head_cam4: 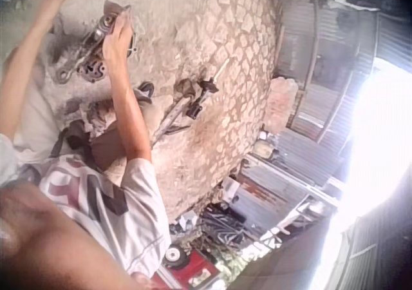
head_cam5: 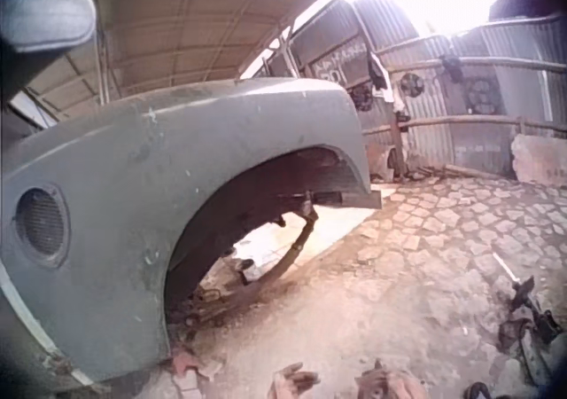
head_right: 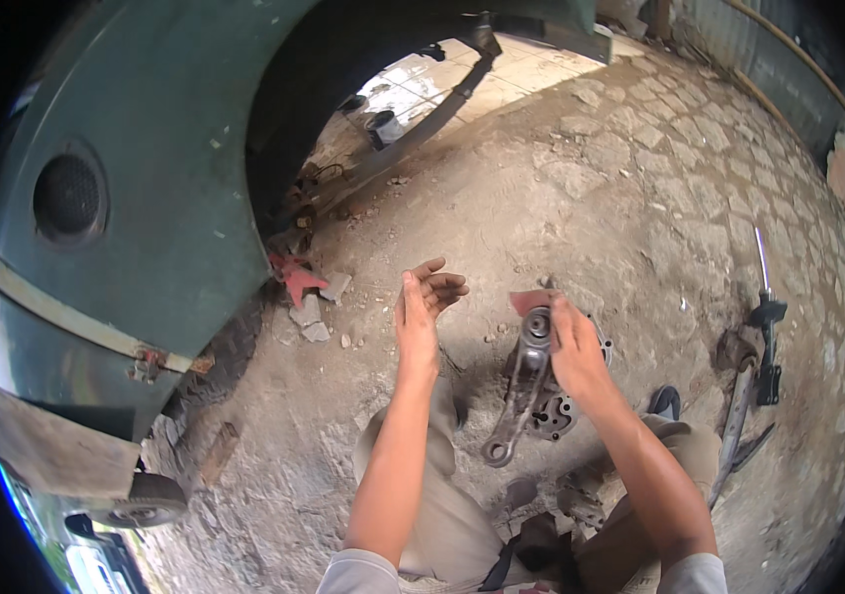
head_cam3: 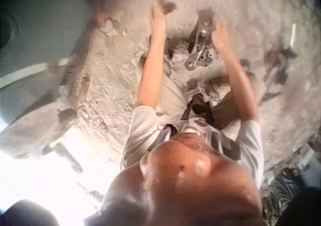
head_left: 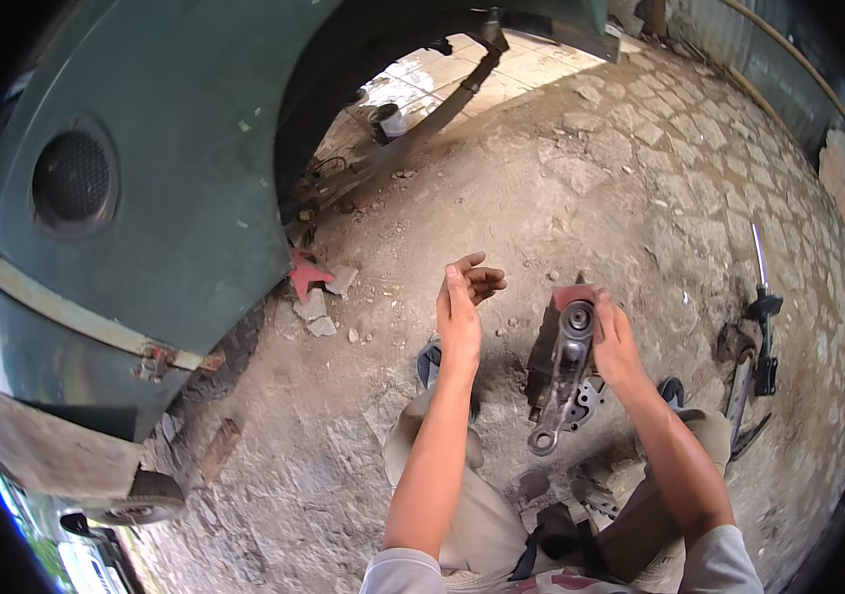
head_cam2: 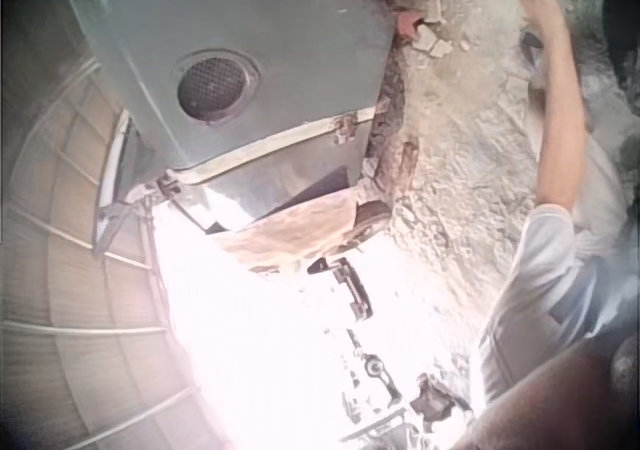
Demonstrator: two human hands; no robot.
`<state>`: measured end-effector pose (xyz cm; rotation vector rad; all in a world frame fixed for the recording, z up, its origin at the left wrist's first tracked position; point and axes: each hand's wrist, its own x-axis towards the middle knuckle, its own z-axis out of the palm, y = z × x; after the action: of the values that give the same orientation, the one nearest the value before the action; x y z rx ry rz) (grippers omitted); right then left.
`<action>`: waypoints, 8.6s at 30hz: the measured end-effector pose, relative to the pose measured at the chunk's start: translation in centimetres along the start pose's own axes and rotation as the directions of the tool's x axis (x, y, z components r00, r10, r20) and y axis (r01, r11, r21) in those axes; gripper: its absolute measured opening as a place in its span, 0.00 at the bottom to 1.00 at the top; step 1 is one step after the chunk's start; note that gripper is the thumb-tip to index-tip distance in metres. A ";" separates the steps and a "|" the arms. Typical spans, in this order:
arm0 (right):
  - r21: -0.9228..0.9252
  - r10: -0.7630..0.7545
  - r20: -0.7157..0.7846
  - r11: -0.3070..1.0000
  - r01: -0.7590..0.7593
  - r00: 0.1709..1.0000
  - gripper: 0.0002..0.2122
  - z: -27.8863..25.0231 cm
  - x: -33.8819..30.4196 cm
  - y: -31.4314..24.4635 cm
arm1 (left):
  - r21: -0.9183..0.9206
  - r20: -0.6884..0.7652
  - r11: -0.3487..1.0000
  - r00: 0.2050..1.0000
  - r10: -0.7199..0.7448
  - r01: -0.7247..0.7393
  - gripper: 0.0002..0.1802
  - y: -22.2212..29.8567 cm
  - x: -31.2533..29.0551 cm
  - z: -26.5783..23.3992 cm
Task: The person sits on the ground and uses a piece of sandpaper to sand a metal car part. They repeatedly rub the sandpaper over the surface, turning the part to access different areas.
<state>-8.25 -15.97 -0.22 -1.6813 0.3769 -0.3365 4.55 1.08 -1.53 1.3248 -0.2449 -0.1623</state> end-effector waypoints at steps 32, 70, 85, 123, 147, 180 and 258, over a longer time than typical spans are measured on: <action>-0.004 -0.123 0.128 0.992 0.125 0.984 0.37 -1.2 1.2 0.0 | 0.317 0.211 0.923 0.965 0.156 -0.218 0.20 0.5 -0.6 2.8; -0.132 -0.362 0.063 0.921 0.367 0.930 0.27 -0.1 2.4 -1.0 | 0.240 0.087 0.971 0.996 -0.010 -0.011 0.32 -0.6 -0.7 4.9; -0.051 -0.450 0.139 0.886 0.460 0.882 0.24 -0.2 2.9 -0.7 | 0.217 0.090 0.976 0.996 -0.006 -0.014 0.28 -1.3 -0.5 5.4; -0.119 -0.350 0.184 0.920 0.374 0.918 0.23 -0.4 3.5 -0.1 | 0.264 0.124 0.962 0.991 0.044 -0.075 0.29 -1.4 -1.0 5.4; -0.112 -0.346 0.146 0.925 0.363 0.927 0.27 0.0 3.7 -0.3 | 0.253 0.149 0.960 0.985 0.085 -0.121 0.22 0.0 -1.8 5.5; 0.001 -0.225 0.112 0.974 0.227 0.968 0.42 -1.2 3.5 2.6 | -0.298 0.108 0.881 0.930 -0.351 0.367 0.25 -0.5 -1.3 6.2; -0.057 -0.331 0.184 0.936 0.346 0.926 0.35 0.0 3.9 -0.2 | 0.303 0.177 0.920 0.963 0.201 -0.248 0.23 1.2 -2.5 4.4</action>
<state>-4.71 -17.66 0.00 -1.8484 -0.0322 -0.4300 0.95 -2.16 0.47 1.6000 -0.5625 -0.0208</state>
